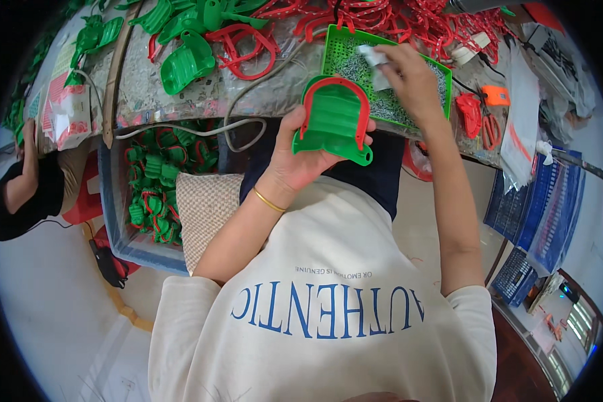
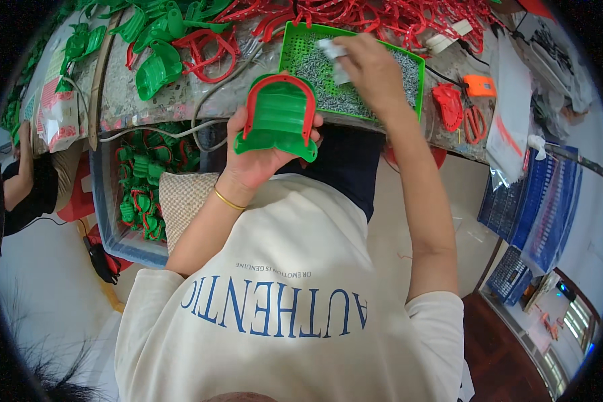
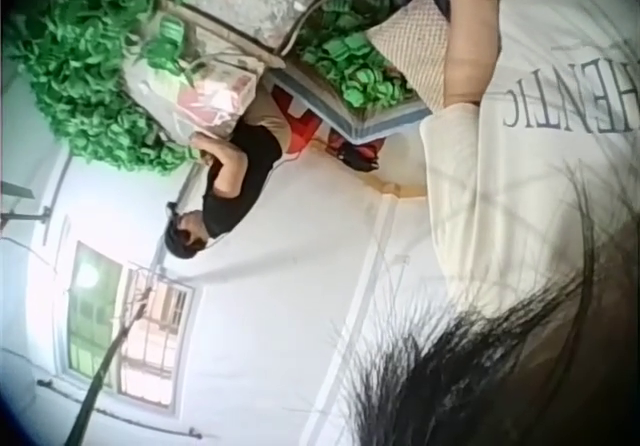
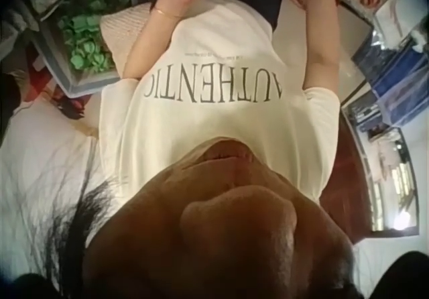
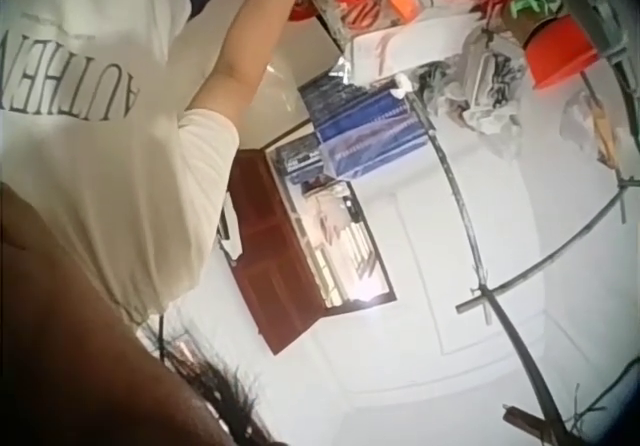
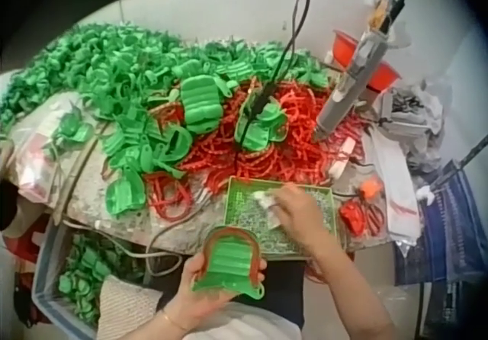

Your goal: Assembling plastic toy parts using a heat gun and small fasteners at a factory workbench.

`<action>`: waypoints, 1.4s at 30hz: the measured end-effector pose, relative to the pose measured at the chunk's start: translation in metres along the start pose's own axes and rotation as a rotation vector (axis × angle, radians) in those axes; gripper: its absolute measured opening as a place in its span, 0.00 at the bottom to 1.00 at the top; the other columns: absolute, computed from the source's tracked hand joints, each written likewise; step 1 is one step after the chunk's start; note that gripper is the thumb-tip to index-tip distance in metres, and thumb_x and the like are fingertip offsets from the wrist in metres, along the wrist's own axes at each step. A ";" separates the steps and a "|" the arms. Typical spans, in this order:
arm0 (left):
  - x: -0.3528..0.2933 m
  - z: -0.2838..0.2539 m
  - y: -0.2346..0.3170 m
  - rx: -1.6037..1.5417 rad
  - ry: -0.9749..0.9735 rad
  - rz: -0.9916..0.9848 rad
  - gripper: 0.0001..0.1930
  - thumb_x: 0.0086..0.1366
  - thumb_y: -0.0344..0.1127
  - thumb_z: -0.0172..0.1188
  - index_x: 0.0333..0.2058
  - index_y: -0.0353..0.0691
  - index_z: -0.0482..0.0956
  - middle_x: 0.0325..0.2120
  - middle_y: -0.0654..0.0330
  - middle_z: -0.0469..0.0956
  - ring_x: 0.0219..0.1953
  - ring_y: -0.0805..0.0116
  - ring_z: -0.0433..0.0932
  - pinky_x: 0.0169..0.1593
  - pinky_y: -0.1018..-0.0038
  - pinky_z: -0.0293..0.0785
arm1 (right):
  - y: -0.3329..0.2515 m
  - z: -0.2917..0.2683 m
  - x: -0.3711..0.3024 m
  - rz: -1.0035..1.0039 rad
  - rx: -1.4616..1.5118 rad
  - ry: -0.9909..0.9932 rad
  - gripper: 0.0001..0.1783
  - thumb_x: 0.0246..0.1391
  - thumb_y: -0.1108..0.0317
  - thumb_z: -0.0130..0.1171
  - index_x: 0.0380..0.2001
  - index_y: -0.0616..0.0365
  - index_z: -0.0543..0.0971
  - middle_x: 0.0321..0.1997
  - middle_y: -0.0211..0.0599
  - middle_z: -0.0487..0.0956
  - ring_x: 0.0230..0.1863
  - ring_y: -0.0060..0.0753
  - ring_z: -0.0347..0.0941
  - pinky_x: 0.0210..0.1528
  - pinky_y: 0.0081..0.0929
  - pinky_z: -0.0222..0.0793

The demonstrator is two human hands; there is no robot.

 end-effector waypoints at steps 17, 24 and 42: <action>0.001 -0.033 0.008 -0.135 0.100 0.038 0.39 0.60 0.59 0.55 0.60 0.34 0.64 0.53 0.35 0.69 0.51 0.45 0.75 0.54 0.55 0.73 | -0.023 0.026 -0.020 -0.152 0.205 -0.337 0.14 0.51 0.76 0.59 0.43 0.55 0.80 0.37 0.35 0.75 0.37 0.33 0.75 0.40 0.27 0.71; 0.003 -0.033 0.013 -0.165 0.078 0.037 0.39 0.60 0.59 0.56 0.60 0.34 0.64 0.52 0.36 0.70 0.50 0.45 0.75 0.55 0.54 0.73 | 0.010 0.012 0.005 -0.031 0.105 0.020 0.14 0.52 0.73 0.61 0.44 0.53 0.80 0.37 0.36 0.75 0.38 0.40 0.75 0.41 0.29 0.71; -0.001 -0.038 0.015 -0.207 0.033 0.050 0.40 0.60 0.59 0.55 0.61 0.32 0.62 0.53 0.33 0.68 0.51 0.43 0.74 0.55 0.54 0.73 | -0.018 0.013 -0.017 -0.083 0.141 -0.175 0.14 0.52 0.72 0.60 0.43 0.51 0.80 0.38 0.35 0.76 0.40 0.39 0.75 0.41 0.31 0.71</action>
Point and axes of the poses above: each hand's wrist, its own x-axis towards the middle knuckle, its own z-axis out of the palm, y = z × x, the point moved 7 cm from there along x, towards the middle knuckle
